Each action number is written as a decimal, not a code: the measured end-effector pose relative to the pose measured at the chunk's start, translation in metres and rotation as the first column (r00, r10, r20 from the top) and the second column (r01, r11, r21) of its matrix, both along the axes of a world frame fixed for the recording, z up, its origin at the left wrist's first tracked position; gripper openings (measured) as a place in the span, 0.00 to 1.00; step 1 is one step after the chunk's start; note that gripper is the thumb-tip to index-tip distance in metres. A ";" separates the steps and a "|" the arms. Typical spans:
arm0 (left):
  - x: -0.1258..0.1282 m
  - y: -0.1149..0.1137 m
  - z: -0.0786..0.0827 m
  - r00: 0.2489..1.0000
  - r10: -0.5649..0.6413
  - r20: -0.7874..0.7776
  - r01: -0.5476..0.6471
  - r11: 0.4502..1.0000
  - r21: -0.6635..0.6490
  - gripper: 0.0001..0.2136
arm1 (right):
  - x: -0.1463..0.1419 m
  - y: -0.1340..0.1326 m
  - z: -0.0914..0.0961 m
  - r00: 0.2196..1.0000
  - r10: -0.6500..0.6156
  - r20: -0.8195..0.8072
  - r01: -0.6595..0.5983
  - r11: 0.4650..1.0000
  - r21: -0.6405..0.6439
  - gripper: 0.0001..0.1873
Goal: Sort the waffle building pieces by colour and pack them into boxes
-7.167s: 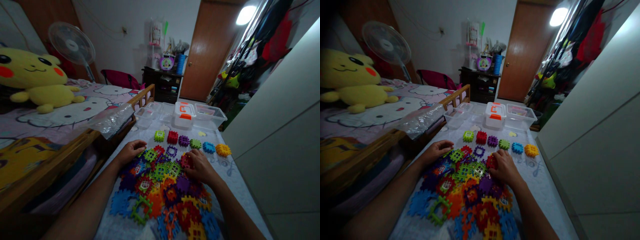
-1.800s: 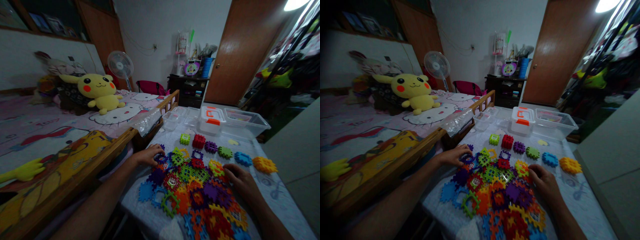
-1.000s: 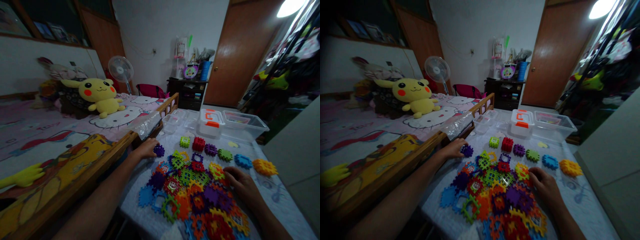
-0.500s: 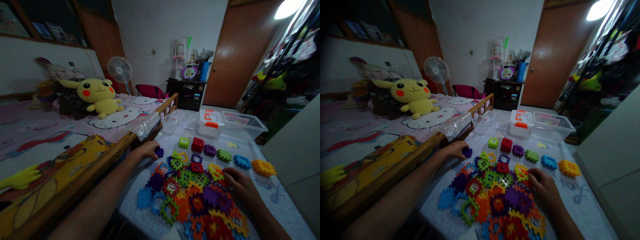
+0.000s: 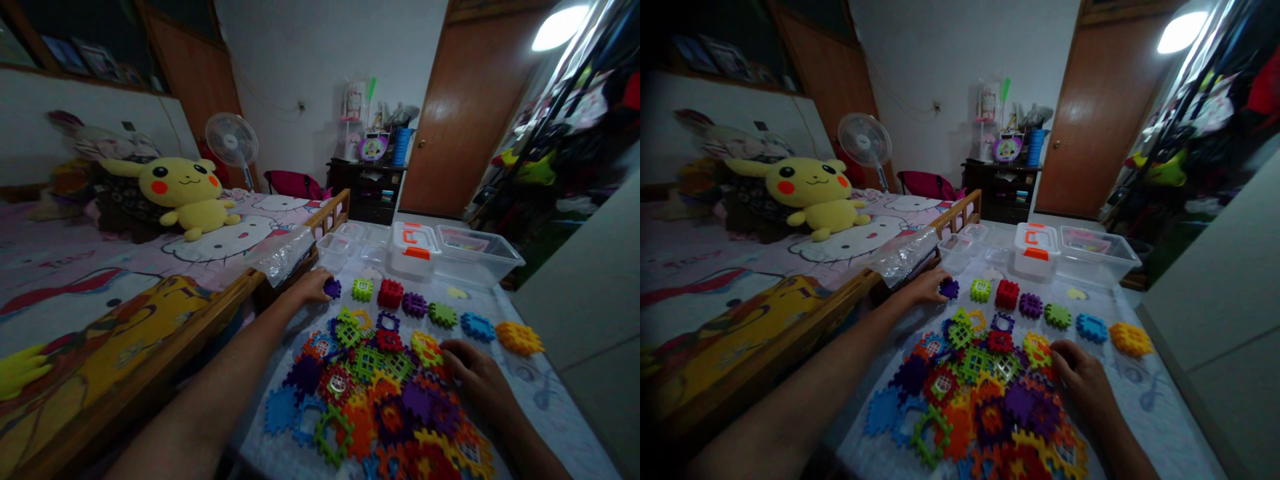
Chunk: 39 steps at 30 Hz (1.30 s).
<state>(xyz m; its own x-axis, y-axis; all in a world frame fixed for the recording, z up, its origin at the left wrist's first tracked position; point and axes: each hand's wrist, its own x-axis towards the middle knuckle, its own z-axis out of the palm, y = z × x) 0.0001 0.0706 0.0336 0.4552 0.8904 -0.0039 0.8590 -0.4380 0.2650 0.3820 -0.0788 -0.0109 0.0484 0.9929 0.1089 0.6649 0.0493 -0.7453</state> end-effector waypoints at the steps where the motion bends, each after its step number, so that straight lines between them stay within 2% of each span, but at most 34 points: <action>1: 0.003 0.005 -0.003 1.000 -0.005 0.002 0.005 1.000 -0.009 0.24 | 0.000 0.000 0.000 1.000 0.002 -0.004 -0.002 1.000 -0.002 0.19; 7: 0.009 0.030 -0.019 0.999 -0.044 0.000 0.043 0.995 -0.094 0.26 | 0.001 0.001 0.000 1.000 0.007 -0.022 -0.008 0.999 -0.034 0.19; 12: 0.007 0.039 -0.026 0.999 -0.047 -0.012 0.045 0.988 -0.148 0.26 | 0.001 0.000 -0.001 1.000 0.010 -0.018 -0.011 1.000 -0.016 0.19; 25: 0.008 0.044 -0.029 0.999 -0.026 0.018 0.028 0.990 -0.136 0.25 | 0.000 0.000 -0.001 1.000 0.013 -0.014 -0.014 0.999 -0.030 0.20; 39: 0.014 0.048 -0.029 0.998 -0.026 0.051 0.034 0.983 -0.178 0.26 | 0.001 0.001 -0.003 1.000 -0.003 -0.031 0.001 0.999 -0.053 0.20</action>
